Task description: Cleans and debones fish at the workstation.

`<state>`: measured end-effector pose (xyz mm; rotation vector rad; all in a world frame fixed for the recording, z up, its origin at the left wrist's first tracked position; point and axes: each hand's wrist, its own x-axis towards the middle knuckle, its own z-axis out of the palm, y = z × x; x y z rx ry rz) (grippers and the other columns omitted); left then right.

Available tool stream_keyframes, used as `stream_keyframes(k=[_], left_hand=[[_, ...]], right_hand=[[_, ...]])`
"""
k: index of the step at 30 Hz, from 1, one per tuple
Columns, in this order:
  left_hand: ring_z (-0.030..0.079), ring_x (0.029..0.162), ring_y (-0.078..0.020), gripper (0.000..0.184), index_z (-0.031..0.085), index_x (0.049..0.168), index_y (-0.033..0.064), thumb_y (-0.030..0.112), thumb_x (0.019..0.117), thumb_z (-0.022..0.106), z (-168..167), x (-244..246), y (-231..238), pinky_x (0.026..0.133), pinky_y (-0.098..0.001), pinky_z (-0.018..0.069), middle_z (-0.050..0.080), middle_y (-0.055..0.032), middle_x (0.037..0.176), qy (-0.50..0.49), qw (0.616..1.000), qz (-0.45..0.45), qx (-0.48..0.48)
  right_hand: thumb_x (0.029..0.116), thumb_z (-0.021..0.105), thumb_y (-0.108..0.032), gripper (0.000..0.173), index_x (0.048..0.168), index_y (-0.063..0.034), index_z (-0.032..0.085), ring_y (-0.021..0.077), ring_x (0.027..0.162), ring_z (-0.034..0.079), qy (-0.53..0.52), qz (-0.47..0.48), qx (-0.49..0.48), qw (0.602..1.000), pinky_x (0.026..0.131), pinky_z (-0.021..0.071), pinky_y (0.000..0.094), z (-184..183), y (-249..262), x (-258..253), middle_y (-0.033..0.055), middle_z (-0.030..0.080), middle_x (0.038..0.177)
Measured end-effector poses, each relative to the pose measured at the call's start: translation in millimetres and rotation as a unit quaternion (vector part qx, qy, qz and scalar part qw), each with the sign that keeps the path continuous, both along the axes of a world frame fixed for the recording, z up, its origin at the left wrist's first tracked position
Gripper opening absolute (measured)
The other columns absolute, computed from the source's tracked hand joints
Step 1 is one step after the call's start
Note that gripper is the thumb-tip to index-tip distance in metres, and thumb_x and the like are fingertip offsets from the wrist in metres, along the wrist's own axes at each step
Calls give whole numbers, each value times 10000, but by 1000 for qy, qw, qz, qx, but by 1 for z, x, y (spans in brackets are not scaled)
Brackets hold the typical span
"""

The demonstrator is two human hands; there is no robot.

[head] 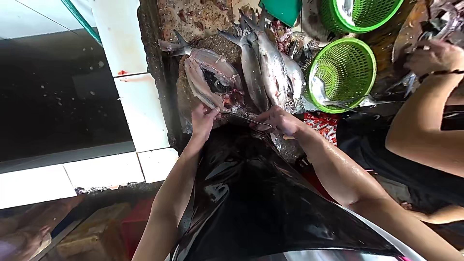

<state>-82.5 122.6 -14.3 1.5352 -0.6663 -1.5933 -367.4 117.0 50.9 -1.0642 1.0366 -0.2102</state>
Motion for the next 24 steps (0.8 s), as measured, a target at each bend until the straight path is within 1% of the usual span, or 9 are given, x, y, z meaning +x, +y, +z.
stream_keyframes(k=[1, 3, 5, 7, 12, 14, 16, 19, 24], left_hand=[[742, 823, -273, 338, 580, 1205, -73, 27, 916, 727, -1, 1, 0, 778, -443, 653, 715, -186, 1033, -2, 1000, -5, -4], [740, 839, -277, 313, 580, 1205, -71, 52, 944, 703, -2, 4, -1, 795, -455, 650, 708, -185, 1039, -2, 1000, -8, -7], [744, 853, -272, 289, 572, 1199, -67, 58, 963, 681, -1, 7, -4, 809, -448, 649, 713, -178, 1044, 7, 1000, -4, -10], [741, 875, -272, 281, 562, 1232, -72, 49, 990, 639, 1, 9, -6, 830, -443, 640, 712, -184, 1067, 37, 999, 0, -11], [737, 832, -261, 211, 585, 1176, -64, 44, 998, 619, 5, 11, -11, 805, -434, 636, 720, -173, 992, 68, 997, 24, 10], [736, 826, -252, 163, 580, 1128, -47, 59, 1006, 603, 6, 11, -13, 803, -424, 634, 720, -158, 964, 72, 996, 31, 29], [729, 833, -247, 137, 580, 1108, -35, 59, 1008, 581, 6, 12, -13, 807, -424, 626, 712, -150, 953, 81, 996, 37, 32], [732, 860, -265, 150, 582, 1119, -51, 42, 1000, 575, 3, 12, -13, 835, -451, 623, 714, -164, 975, 90, 996, 29, 8], [733, 870, -280, 135, 566, 1109, -40, 38, 1000, 581, 5, 16, -19, 846, -460, 621, 712, -171, 983, 113, 993, 42, -6]], right_hand=[[913, 534, -93, 296, 1084, -35, 768, 21, 493, 461, -9, 4, -19, 1000, 452, 373, 210, -5, 0, 0, 18, 719, 784], [896, 562, -103, 308, 1121, -41, 764, 24, 541, 494, -13, -3, -44, 999, 484, 393, 221, -14, 2, 1, 30, 744, 863], [875, 595, -123, 335, 1158, -45, 756, 60, 657, 608, -19, -13, -56, 998, 574, 492, 251, -24, 6, 5, 63, 762, 962], [866, 628, -119, 353, 1183, -17, 744, 107, 767, 693, -50, -28, -76, 995, 686, 596, 292, -38, 12, 9, 89, 757, 969], [856, 616, -65, 358, 1187, 5, 731, 128, 846, 718, -42, -31, -85, 995, 788, 617, 313, -31, 12, 26, 95, 759, 1034], [868, 596, -35, 346, 1185, 12, 728, 138, 866, 728, -36, -33, -81, 996, 805, 623, 317, -27, 14, 25, 106, 760, 1053], [878, 602, -18, 323, 1173, 8, 732, 135, 833, 724, -28, -37, -85, 995, 767, 622, 311, -23, 18, 25, 104, 761, 1016], [860, 633, -48, 333, 1175, -8, 735, 109, 791, 706, -26, -29, -102, 994, 741, 611, 299, -25, 16, 26, 75, 756, 950], [844, 670, -86, 371, 1200, 4, 719, 80, 765, 689, -44, -13, -138, 989, 721, 599, 277, -33, 6, 34, 66, 753, 952]])
